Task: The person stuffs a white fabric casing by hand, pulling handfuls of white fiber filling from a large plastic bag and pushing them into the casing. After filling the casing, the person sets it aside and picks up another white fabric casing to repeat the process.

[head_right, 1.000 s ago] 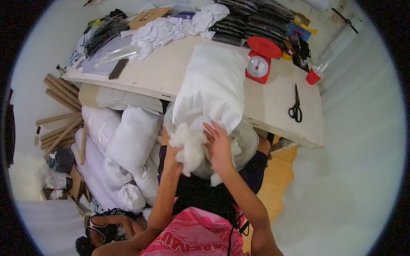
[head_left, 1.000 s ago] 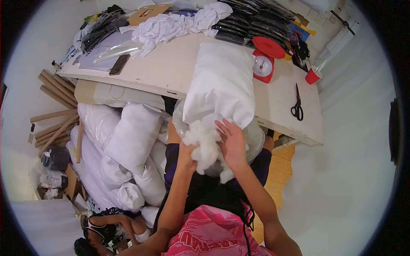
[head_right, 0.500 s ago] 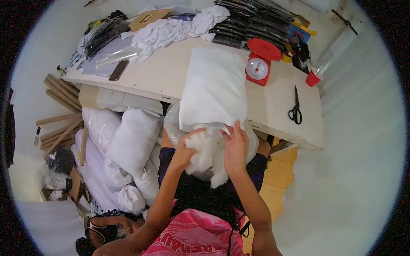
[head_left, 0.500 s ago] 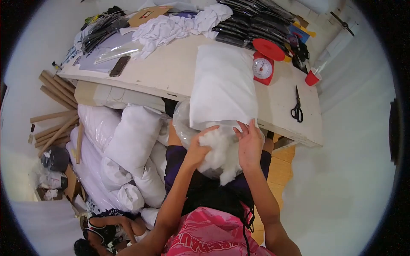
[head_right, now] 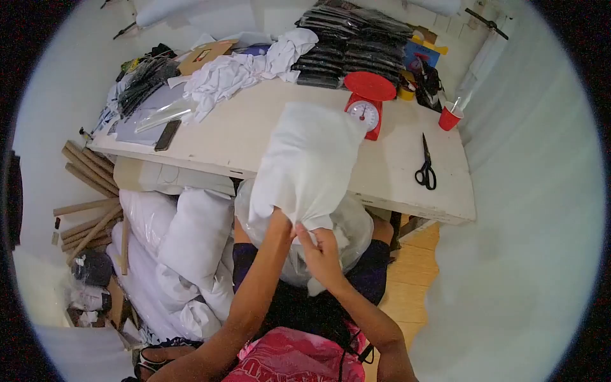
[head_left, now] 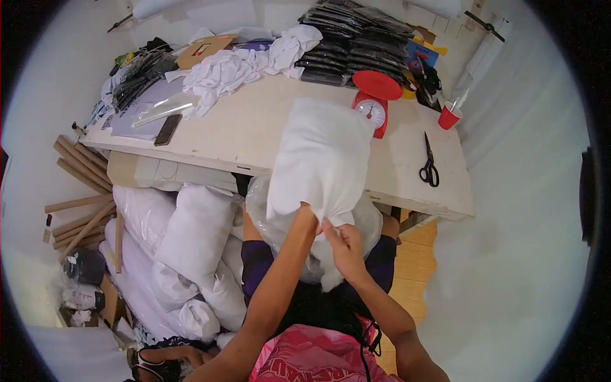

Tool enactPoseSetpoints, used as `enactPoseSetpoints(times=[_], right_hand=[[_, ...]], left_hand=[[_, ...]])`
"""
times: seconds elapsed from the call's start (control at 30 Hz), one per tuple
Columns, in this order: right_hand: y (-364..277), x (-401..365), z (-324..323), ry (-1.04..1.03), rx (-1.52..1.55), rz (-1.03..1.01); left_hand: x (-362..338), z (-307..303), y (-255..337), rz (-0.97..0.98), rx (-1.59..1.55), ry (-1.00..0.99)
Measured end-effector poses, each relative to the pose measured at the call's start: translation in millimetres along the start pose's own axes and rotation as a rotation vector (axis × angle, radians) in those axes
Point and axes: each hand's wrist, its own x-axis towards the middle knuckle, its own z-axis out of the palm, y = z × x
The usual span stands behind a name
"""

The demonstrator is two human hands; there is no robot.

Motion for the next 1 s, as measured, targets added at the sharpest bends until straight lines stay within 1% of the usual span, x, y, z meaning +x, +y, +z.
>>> enactPoseSetpoints(times=[0.03, 0.07, 0.13, 0.17, 0.2, 0.23, 0.27, 0.3, 0.33, 0.37, 0.4, 0.47, 0.53, 0.57, 0.63, 0.67, 0.7, 0.73, 0.77, 0.8, 0.87, 0.9, 0.93, 0.97, 1.0], right_hand=[[-4, -3, 3, -0.035, -0.094, -0.041], [-3, -7, 4, -0.031, -0.091, -0.035], [-2, -14, 3, -0.161, -0.207, -0.157], [6, -20, 3, -0.164, -0.265, -0.218], [12, -22, 3, -0.154, -0.264, -0.214], [16, -23, 3, -0.179, -0.224, -0.145], [19, -24, 2, -0.204, -0.182, -0.078], [23, -21, -1, -0.201, -0.181, -0.074], [25, -12, -5, -0.122, -0.183, -0.13], [24, -1, -10, -0.043, -0.186, -0.195], [18, 7, -14, -0.04, -0.185, -0.198], [3, 19, -21, 0.262, -0.195, -0.188], [-2, 32, -33, 0.439, -0.363, -0.394], [-26, 38, -34, 0.515, -0.219, -0.433], [-46, 60, -53, 0.536, 0.142, -0.267], [-51, 81, -69, 0.456, 0.321, -0.233], [-57, 101, -84, 0.386, 0.497, -0.188], [-76, 123, -89, 0.293, 0.636, -0.313], [-99, 141, -87, 0.158, 0.647, -0.359], [-125, 157, -83, 0.02, 0.654, -0.407], [-175, 179, -65, 0.017, 0.807, -0.317], [-187, 203, -72, -0.072, 0.752, -0.304], [-199, 219, -77, -0.156, 0.695, -0.285], [-209, 223, -81, -0.139, 0.689, -0.277], [-225, 226, -87, -0.103, 0.61, -0.316]], left_hand=[[2, -9, -10, 0.0, 0.143, 0.005], [2, -18, -15, -0.005, 0.295, 0.007], [2, -35, -21, 0.011, 0.764, -0.019], [5, -41, -21, 0.015, 1.052, -0.05], [11, -46, -19, 0.017, 1.315, -0.091], [19, -47, -11, -0.007, 1.52, -0.136], [27, -48, -4, -0.032, 1.663, -0.179], [40, -48, 12, -0.1, 1.748, -0.232], [50, -45, 30, -0.152, 1.79, -0.276], [54, -38, 47, -0.159, 1.769, -0.288], [46, -30, 61, -0.115, 1.673, -0.28], [-7, -13, 78, 0.054, 1.296, -0.251], [-65, -1, 73, 0.285, 0.825, -0.244], [-88, -1, 68, 0.403, 0.598, -0.235], [-115, -26, 90, 0.188, 0.679, -0.115], [-114, -52, 85, 0.149, 0.649, 0.069], [-113, -52, 82, 0.143, 0.645, 0.074], [-108, -50, 82, 0.158, 0.437, 0.105], [-99, -46, 83, 0.174, 0.23, 0.129], [-87, -38, 80, 0.179, 0.23, 0.121], [-60, -11, 65, -0.127, -0.254, -0.043], [-47, -1, 60, -0.289, -0.495, -0.12], [-30, 7, 58, -0.303, -0.497, -0.12], [-8, 15, 56, -0.348, -0.652, -0.106], [13, 24, 56, -0.39, -0.81, -0.093]])
